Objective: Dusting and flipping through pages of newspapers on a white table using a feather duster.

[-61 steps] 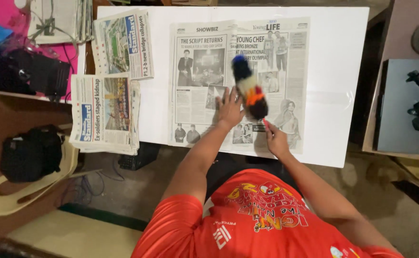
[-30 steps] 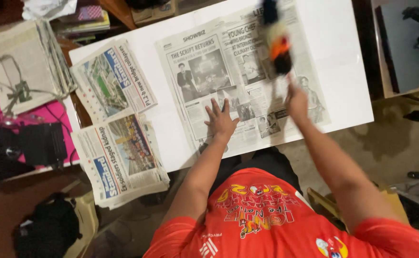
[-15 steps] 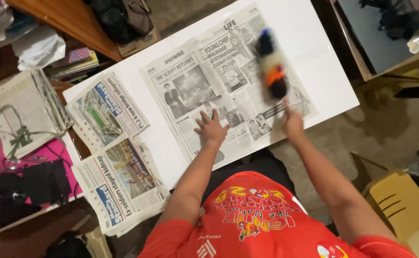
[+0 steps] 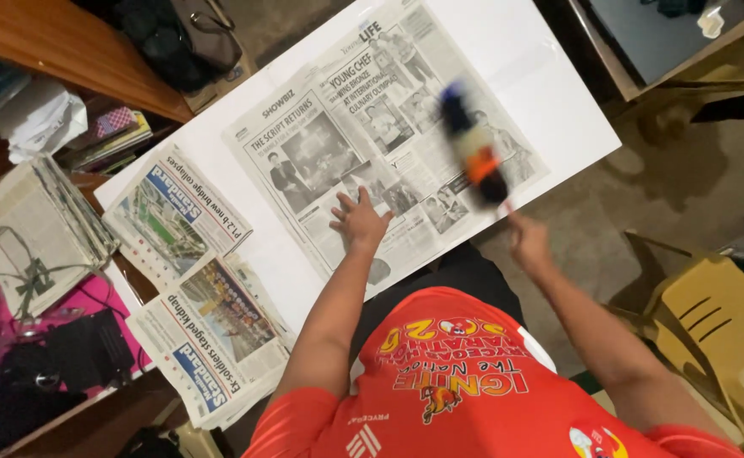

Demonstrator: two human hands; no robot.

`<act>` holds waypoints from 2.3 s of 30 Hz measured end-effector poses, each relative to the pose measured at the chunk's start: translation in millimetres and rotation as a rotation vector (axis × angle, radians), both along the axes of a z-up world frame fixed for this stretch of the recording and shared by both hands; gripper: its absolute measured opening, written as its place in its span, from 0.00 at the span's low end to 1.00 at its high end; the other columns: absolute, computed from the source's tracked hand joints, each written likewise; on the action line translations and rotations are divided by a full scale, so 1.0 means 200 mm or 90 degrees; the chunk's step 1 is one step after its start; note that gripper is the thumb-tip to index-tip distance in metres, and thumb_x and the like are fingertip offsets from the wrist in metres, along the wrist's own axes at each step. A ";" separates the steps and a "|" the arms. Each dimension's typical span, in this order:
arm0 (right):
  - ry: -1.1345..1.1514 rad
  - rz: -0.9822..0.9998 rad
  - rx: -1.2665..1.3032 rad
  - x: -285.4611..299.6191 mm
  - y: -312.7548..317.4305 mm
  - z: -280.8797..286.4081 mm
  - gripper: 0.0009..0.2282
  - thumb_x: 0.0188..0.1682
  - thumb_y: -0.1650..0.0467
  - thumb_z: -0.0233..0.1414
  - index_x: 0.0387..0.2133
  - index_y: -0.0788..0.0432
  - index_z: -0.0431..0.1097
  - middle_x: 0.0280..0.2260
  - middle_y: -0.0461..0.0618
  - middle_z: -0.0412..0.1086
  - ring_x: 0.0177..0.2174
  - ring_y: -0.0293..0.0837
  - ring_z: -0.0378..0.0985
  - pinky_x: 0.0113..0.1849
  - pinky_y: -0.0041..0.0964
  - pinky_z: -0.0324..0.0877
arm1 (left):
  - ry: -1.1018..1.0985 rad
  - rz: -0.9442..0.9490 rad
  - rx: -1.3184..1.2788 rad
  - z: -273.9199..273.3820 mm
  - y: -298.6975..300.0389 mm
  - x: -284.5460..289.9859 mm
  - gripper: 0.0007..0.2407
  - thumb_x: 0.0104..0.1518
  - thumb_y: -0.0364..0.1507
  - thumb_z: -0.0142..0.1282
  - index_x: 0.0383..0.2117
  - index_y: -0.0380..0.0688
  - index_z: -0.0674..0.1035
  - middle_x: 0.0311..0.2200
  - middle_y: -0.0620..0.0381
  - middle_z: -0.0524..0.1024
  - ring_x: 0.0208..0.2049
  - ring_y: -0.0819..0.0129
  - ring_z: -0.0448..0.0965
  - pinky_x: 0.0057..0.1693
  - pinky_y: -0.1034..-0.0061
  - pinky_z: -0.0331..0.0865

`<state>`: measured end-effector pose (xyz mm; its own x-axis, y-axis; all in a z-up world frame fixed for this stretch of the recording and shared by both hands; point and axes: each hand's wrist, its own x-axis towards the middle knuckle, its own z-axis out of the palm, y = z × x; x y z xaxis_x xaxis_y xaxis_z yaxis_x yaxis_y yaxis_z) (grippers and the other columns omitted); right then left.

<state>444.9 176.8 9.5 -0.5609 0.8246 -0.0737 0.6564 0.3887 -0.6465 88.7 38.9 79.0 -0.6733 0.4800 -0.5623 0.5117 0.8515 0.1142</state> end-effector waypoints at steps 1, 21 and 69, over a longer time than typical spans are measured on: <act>0.001 -0.002 -0.001 0.05 -0.08 0.00 0.20 0.52 0.77 0.48 0.57 0.51 0.70 0.41 0.71 0.73 0.38 0.67 0.78 0.41 0.52 0.72 | 0.001 -0.002 -0.001 0.02 0.00 0.00 0.42 0.51 0.53 0.62 0.71 0.56 0.54 0.71 0.31 0.39 0.68 0.21 0.47 0.65 0.31 0.51; -0.063 -0.124 -0.063 0.25 -0.10 -0.07 0.29 0.53 0.76 0.46 0.67 0.35 0.62 0.45 0.69 0.73 0.42 0.63 0.81 0.44 0.54 0.74 | -0.057 0.062 0.002 0.01 -0.01 0.01 0.42 0.49 0.49 0.67 0.70 0.58 0.55 0.72 0.32 0.36 0.69 0.22 0.45 0.65 0.31 0.49; 0.045 0.038 -0.627 -0.41 1.48 -0.05 0.11 0.55 0.65 0.51 0.44 0.60 0.73 0.34 0.50 0.77 0.16 0.33 0.57 0.19 0.30 0.53 | 0.249 0.075 0.293 -0.42 0.98 1.21 0.22 0.61 0.41 0.56 0.62 0.54 0.71 0.65 0.52 0.68 0.70 0.49 0.59 0.68 0.39 0.53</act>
<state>363.6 472.3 -1.0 -0.6287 0.3837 -0.6764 0.6010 -0.3122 -0.7357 331.6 234.1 -5.3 -0.8514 0.5244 -0.0159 0.4952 0.8132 0.3058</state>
